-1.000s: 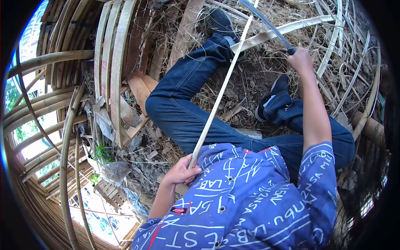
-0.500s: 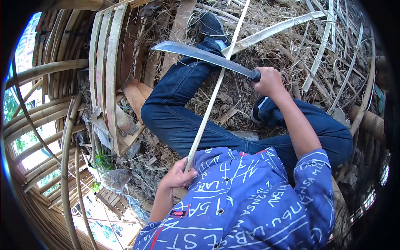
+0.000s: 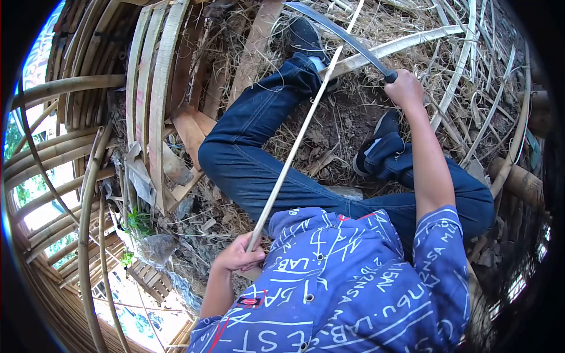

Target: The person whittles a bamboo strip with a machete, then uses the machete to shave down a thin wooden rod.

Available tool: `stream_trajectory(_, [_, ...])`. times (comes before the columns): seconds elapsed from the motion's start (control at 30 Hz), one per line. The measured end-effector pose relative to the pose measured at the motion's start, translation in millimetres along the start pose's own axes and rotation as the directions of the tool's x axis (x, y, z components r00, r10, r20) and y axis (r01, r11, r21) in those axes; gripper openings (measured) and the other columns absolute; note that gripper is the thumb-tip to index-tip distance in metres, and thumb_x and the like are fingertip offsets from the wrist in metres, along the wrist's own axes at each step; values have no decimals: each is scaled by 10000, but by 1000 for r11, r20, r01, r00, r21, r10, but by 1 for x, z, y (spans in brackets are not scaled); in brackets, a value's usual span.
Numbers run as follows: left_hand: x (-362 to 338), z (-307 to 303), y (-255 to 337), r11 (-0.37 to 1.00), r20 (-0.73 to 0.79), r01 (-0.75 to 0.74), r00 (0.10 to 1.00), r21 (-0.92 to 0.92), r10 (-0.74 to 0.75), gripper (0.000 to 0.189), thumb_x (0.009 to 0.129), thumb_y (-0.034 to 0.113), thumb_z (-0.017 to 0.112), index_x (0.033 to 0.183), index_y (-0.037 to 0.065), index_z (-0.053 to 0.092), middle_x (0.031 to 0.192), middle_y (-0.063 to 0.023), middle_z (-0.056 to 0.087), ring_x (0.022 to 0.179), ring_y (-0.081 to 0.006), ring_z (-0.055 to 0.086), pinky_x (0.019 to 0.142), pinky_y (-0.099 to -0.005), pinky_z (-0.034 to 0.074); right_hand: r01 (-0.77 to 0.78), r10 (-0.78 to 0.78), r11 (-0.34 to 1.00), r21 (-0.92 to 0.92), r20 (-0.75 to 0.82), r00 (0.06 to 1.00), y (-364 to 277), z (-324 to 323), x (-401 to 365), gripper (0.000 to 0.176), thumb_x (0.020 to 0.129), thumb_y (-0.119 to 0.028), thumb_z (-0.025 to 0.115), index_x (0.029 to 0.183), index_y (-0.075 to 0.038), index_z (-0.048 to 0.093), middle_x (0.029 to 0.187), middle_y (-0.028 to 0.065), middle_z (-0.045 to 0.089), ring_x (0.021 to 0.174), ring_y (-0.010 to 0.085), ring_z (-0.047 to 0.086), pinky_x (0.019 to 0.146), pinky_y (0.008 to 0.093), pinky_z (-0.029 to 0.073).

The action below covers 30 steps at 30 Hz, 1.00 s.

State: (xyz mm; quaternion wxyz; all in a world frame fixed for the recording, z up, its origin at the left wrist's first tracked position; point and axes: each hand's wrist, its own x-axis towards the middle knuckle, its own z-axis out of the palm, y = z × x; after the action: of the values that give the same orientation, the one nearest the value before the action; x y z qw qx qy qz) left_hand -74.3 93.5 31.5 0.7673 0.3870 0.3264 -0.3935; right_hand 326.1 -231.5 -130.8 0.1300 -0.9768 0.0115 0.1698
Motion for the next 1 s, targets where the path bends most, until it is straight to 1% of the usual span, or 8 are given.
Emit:
stream_trajectory(0.13, [-18, -9, 7, 979, -140, 98, 987, 177, -73, 305, 847, 58, 702, 862, 82, 398, 591, 12, 480, 387, -46, 434, 317, -202, 320, -32, 30, 997, -70, -36, 999, 21, -3, 8, 315, 733, -229, 588, 976, -57, 693, 973, 203, 692, 951, 373, 661, 851, 456, 522])
stream_trajectory(0.37, [-61, -31, 21, 955, -178, 159, 977, 249, -116, 308, 828, 59, 723, 813, 85, 416, 602, 11, 494, 395, -52, 446, 329, -211, 337, -151, 148, 971, -188, -30, 989, 71, -24, 28, 366, 750, -244, 585, 1026, -20, 672, 1058, 220, 676, 999, 365, 657, 873, 453, 516])
stream_trajectory(0.5, [-100, -42, 35, 934, -166, 209, 972, 289, -166, 311, 807, 48, 739, 791, 82, 430, 605, 14, 487, 435, -56, 463, 363, -217, 351, -324, 323, 929, -182, -35, 946, 91, -47, 35, 451, 787, -383, 616, 1082, -44, 658, 1104, 186, 672, 1047, 340, 649, 898, 443, 505])
stream_trajectory(0.57, [-116, -51, 37, 926, -181, 234, 966, 295, -186, 308, 794, 47, 752, 796, 76, 445, 611, 11, 490, 449, -56, 466, 375, -217, 355, -324, 318, 912, -251, -63, 946, 107, -58, 39, 443, 791, -385, 616, 1088, -60, 664, 1112, 178, 673, 1050, 332, 650, 897, 439, 503])
stream_trajectory(0.63, [-128, -63, 36, 957, -166, 251, 960, 146, -226, 319, 768, 58, 782, 803, 74, 465, 637, 5, 503, 460, -57, 461, 385, -219, 348, -302, 291, 914, -269, -80, 953, 110, -73, 38, 428, 794, -378, 614, 1082, -68, 675, 1100, 175, 679, 1052, 327, 650, 896, 439, 503])
stream_trajectory(0.73, [-150, -87, 40, 937, -155, 282, 955, 204, -254, 353, 748, 15, 783, 754, 84, 437, 649, 15, 476, 470, -68, 432, 417, -243, 362, -399, 367, 876, -272, -163, 916, 129, -99, 38, 403, 798, -341, 597, 1078, -63, 679, 1103, 176, 679, 1050, 333, 650, 890, 433, 508])
stream_trajectory(0.87, [-162, -106, 44, 928, -152, 284, 955, 241, -253, 391, 726, -15, 785, 696, 89, 409, 589, 12, 416, 481, -82, 403, 441, -259, 343, -378, 321, 865, -330, -215, 922, 147, -140, 33, 416, 778, -322, 625, 1077, -37, 672, 1119, 204, 666, 1063, 352, 640, 897, 446, 503])
stream_trajectory(1.0, [-156, -114, 61, 928, -127, 260, 964, 265, -234, 395, 721, -11, 786, 672, 86, 407, 572, 7, 409, 483, -86, 410, 433, -269, 335, -395, 327, 844, -363, -235, 915, 155, -164, 36, 435, 815, -356, 561, 1112, -56, 666, 1143, 175, 665, 1078, 358, 631, 918, 458, 490])
